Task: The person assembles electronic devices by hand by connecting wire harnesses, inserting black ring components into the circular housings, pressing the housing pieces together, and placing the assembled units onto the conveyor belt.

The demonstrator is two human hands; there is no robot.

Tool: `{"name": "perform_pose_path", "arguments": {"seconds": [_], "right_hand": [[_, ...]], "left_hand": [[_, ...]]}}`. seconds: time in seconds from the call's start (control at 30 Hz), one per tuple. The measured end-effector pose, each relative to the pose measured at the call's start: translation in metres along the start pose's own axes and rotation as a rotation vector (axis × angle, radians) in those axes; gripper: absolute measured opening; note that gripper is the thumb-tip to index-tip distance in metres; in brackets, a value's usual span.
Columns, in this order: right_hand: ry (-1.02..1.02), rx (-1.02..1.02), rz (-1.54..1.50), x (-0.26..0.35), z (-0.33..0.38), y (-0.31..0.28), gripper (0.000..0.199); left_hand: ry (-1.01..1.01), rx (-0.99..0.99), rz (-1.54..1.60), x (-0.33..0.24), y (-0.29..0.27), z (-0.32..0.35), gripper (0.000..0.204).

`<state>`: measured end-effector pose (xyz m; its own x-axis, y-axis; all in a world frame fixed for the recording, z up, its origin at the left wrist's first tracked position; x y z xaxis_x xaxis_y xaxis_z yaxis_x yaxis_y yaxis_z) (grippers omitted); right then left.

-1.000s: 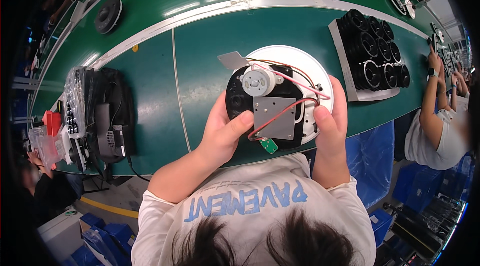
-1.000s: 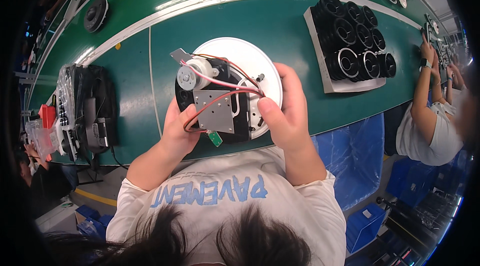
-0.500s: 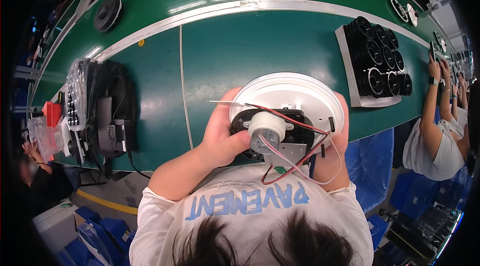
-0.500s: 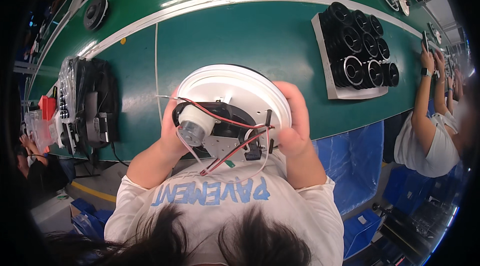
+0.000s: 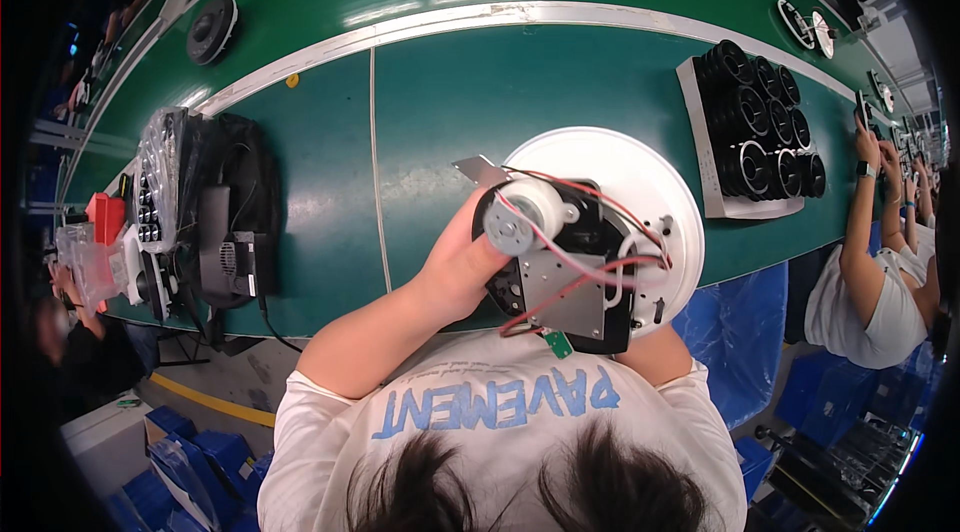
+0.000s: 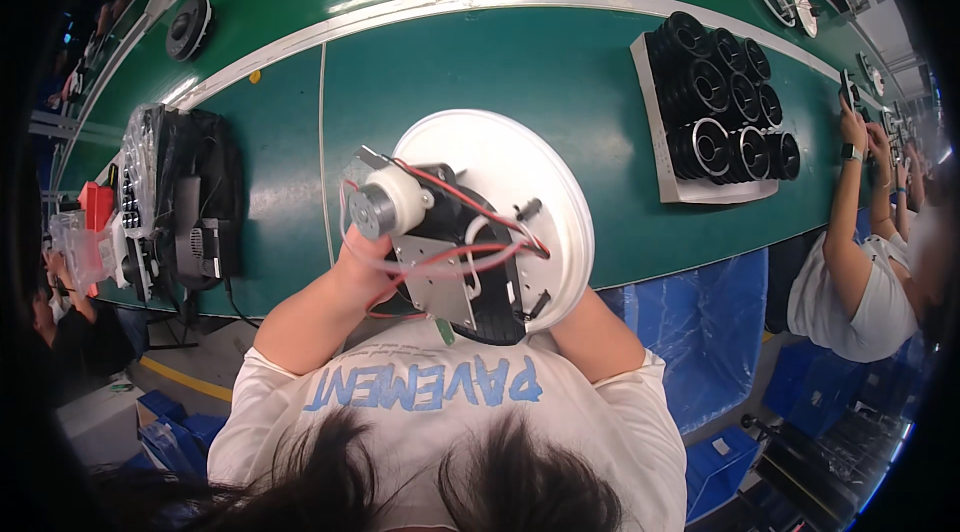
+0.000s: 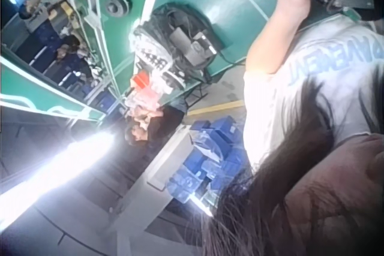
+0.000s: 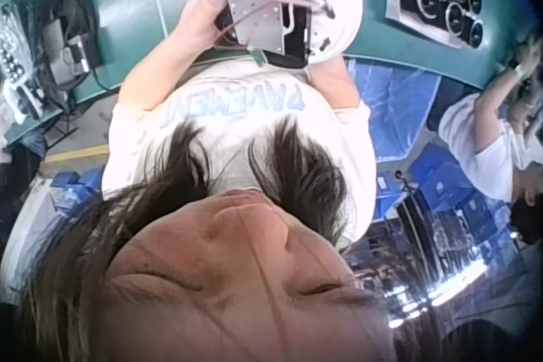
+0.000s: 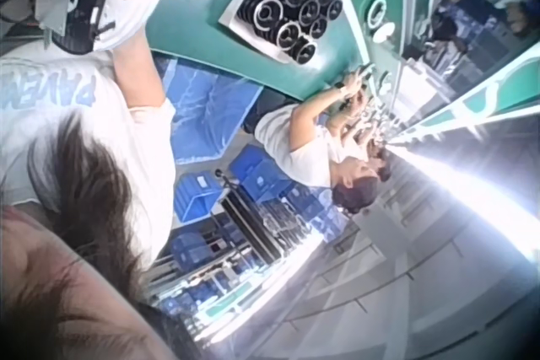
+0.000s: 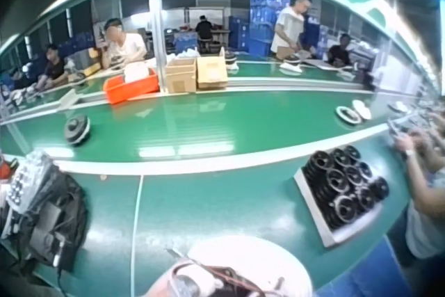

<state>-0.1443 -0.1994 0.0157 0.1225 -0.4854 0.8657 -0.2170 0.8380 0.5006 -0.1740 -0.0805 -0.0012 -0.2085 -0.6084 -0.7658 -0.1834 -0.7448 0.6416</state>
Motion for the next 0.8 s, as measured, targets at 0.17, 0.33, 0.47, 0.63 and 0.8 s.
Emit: {"name": "perform_pose_path", "arguments": {"seconds": [0.17,0.33,0.47,0.63,0.8], "right_hand": [[-0.014,-0.073,0.186,0.018,0.004,-0.015,0.043],[0.002,-0.082,0.351,0.023,0.013,-0.030,0.041],[-0.012,-0.099,0.481,0.037,-0.019,-0.035,0.039],[-0.481,0.258,0.586,0.115,-0.015,0.034,0.015],[-0.324,0.755,0.097,0.145,0.022,0.136,0.011]], "left_hand": [[-0.033,0.049,-0.104,0.001,0.007,0.001,0.064],[0.067,0.046,-0.221,-0.005,0.006,0.003,0.067],[0.191,-0.010,-0.250,-0.026,0.005,0.003,0.068],[0.515,-0.187,-0.167,-0.090,0.000,-0.003,0.051],[0.655,-0.289,-0.384,-0.155,-0.020,-0.046,0.035]]}}
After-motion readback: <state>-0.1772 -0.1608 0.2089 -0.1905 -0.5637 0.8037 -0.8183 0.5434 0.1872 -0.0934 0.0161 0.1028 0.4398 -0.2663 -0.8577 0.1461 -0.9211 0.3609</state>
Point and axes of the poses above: each hand's wrist, its own z-axis away from the middle knuckle, its own y-axis out of the palm, x = y × z, the point moved 9 cm from there along -z, towards the middle knuckle, and after that the axes turned 5 degrees about z, right-handed, at the moved point
